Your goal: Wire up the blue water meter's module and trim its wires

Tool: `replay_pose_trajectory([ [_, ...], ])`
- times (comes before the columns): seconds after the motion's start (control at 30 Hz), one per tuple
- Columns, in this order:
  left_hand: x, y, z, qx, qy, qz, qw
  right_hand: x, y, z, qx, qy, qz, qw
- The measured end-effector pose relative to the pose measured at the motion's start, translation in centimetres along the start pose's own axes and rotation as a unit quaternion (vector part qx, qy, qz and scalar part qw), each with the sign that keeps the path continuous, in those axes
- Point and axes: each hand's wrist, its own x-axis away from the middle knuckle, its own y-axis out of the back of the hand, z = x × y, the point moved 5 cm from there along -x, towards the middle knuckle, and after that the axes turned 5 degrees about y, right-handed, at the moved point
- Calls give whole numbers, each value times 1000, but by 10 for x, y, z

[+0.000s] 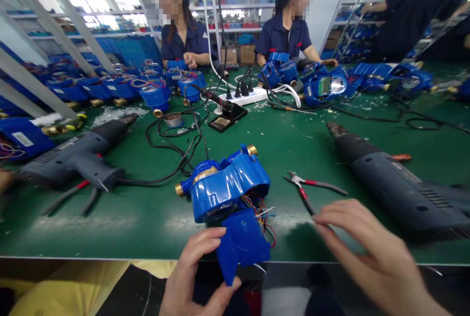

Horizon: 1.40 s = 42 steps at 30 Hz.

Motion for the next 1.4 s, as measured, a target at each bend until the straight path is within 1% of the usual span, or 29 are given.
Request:
replay_pose_trajectory([
  [0.03, 0, 1, 0, 3, 1, 2, 1000, -9, -22, 12, -20, 18, 23, 999],
  [0.07, 0, 1, 0, 6, 0, 5, 1000, -17, -37, 20, -20, 30, 13, 999],
  [0.1, 0, 1, -1, 10, 0, 5, 1000, -25, -49, 26, -14, 33, 16, 999],
  [0.13, 0, 1, -1, 13, 0, 5, 1000, -30, -57, 29, -7, 31, 14, 999],
  [0.2, 1, 1, -1, 18, 0, 6, 1000, -35, -65, 31, -3, 26, 16, 1000],
  [0.37, 1, 0, 0, 31, 9, 12, 999, -28, -62, 29, -5, 21, 10, 1000],
  [0.53, -1, 1, -1, 43, -3, 7, 999, -27, -67, 30, 12, 16, 15, 1000],
  [0.63, -3, 0, 0, 41, 2, 7, 999, -28, -69, 30, -14, 11, 3, 1000],
  [0.73, -3, -2, 0, 48, -13, 6, 999, -29, -69, 31, -76, -27, -19, 997],
  [0.83, -3, -2, 1, 58, -16, 0, 998, -28, -69, 29, -172, -94, -47, 979],
  [0.93, -2, 0, 2, 74, -14, -7, 997, -24, -66, 22, -240, -151, -100, 954],
  [1.07, 0, 4, 7, 85, 12, -1, 996, -13, -60, 0, -308, -218, -185, 907],
  [1.13, 0, 5, 9, 90, 18, 0, 996, -9, -55, -10, -308, -242, -212, 896],
  [1.17, 1, 6, 9, 89, 17, 0, 996, -8, -53, -12, -291, -244, -221, 898],
  [1.23, 1, 6, 10, 83, 16, 2, 996, -9, -47, -10, -225, -232, -210, 923],
  [1.33, 0, 6, 10, 73, 15, 4, 997, -17, -48, 7, -126, -154, -134, 971],
  [1.4, 0, 6, 10, 70, 14, 1, 997, -21, -53, 19, -105, -103, -81, 986],
])
